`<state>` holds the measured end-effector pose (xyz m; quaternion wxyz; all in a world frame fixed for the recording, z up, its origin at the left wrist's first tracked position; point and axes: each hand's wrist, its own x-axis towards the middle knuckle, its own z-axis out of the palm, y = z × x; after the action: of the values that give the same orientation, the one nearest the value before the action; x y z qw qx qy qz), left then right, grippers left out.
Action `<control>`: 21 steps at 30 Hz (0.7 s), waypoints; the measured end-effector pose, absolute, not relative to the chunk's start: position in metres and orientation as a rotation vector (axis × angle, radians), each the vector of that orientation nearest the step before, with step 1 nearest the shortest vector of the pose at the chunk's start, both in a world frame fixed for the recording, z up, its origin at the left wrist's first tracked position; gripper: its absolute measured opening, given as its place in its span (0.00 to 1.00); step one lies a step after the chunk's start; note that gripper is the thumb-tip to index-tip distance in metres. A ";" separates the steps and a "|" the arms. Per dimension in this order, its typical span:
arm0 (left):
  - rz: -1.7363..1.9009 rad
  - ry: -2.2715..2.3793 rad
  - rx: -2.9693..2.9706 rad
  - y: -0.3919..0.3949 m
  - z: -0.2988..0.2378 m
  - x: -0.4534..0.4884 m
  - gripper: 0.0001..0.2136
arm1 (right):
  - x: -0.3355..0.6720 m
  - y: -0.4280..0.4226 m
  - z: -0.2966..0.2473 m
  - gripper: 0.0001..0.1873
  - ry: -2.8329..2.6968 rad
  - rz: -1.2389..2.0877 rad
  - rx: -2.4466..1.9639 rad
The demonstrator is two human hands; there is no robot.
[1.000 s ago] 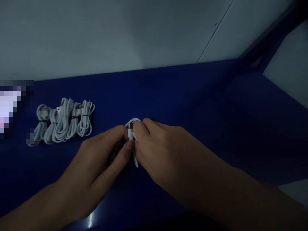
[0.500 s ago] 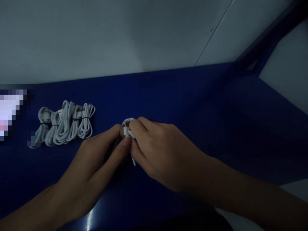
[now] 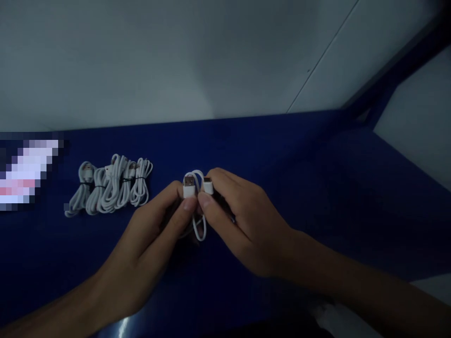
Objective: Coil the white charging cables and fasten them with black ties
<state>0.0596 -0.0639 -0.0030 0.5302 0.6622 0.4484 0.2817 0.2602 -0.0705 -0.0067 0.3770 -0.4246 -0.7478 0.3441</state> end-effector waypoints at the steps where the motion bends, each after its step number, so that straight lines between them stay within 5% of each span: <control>1: 0.694 1.068 1.570 -0.064 -0.004 0.059 0.12 | 0.260 -0.071 -0.006 0.13 -1.874 0.903 -1.102; 7: 0.823 1.070 1.449 -0.064 -0.007 0.058 0.08 | 0.259 -0.071 -0.005 0.20 -1.583 1.179 -1.208; 21: 0.751 1.106 1.509 -0.071 -0.005 0.055 0.14 | 0.258 -0.060 -0.015 0.18 -1.200 1.583 -0.880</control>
<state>0.0553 -0.0709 -0.0054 0.5337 0.6330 0.4640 0.3150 0.2576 -0.0600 -0.0150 0.4659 -0.3586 -0.4887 0.6446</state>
